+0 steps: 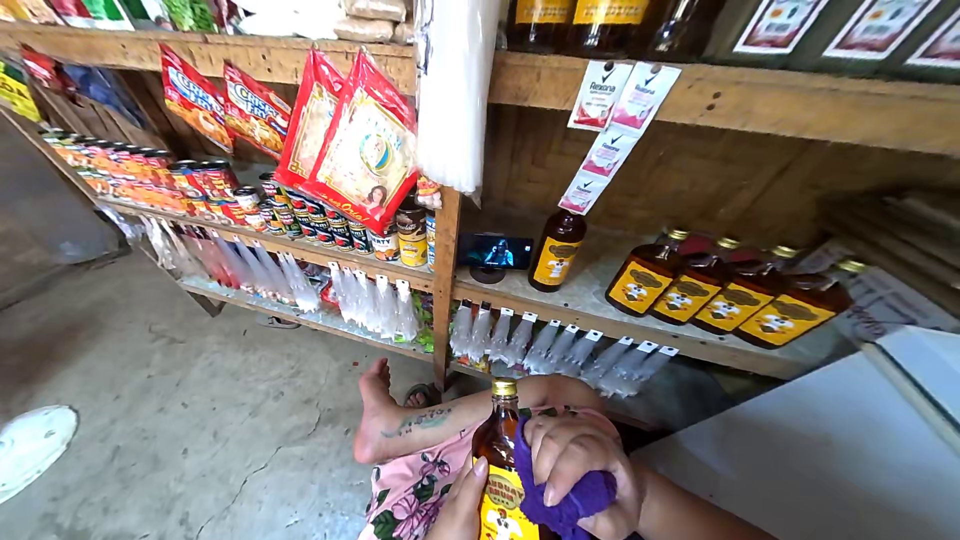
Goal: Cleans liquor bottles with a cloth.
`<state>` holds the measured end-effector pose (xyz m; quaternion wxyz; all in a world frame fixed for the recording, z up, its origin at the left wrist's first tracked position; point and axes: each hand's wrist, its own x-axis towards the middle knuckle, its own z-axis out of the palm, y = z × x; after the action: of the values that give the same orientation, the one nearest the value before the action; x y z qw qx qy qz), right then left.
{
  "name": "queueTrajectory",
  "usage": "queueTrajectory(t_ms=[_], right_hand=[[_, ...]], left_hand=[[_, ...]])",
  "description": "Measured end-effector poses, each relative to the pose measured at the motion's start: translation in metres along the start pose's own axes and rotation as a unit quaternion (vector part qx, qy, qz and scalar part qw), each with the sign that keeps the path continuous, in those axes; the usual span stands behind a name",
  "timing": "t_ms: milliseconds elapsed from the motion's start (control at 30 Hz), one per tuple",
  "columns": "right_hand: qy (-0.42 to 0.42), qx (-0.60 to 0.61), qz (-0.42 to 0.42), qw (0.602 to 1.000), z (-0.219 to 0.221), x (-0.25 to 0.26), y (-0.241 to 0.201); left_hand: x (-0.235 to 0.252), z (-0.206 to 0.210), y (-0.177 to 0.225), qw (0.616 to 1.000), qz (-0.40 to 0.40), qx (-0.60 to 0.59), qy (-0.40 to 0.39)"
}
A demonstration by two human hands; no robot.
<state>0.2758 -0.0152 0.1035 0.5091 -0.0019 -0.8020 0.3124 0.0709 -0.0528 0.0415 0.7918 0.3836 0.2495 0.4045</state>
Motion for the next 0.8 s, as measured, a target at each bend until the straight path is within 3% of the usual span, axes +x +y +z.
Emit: queueTrajectory(t_ms=[800], right_hand=[[0.001, -0.027, -0.01, 1.0, 0.0023, -0.0005, -0.0004]], left_hand=[[0.002, -0.0026, -0.0033, 0.999, -0.015, -0.035, 0.009]])
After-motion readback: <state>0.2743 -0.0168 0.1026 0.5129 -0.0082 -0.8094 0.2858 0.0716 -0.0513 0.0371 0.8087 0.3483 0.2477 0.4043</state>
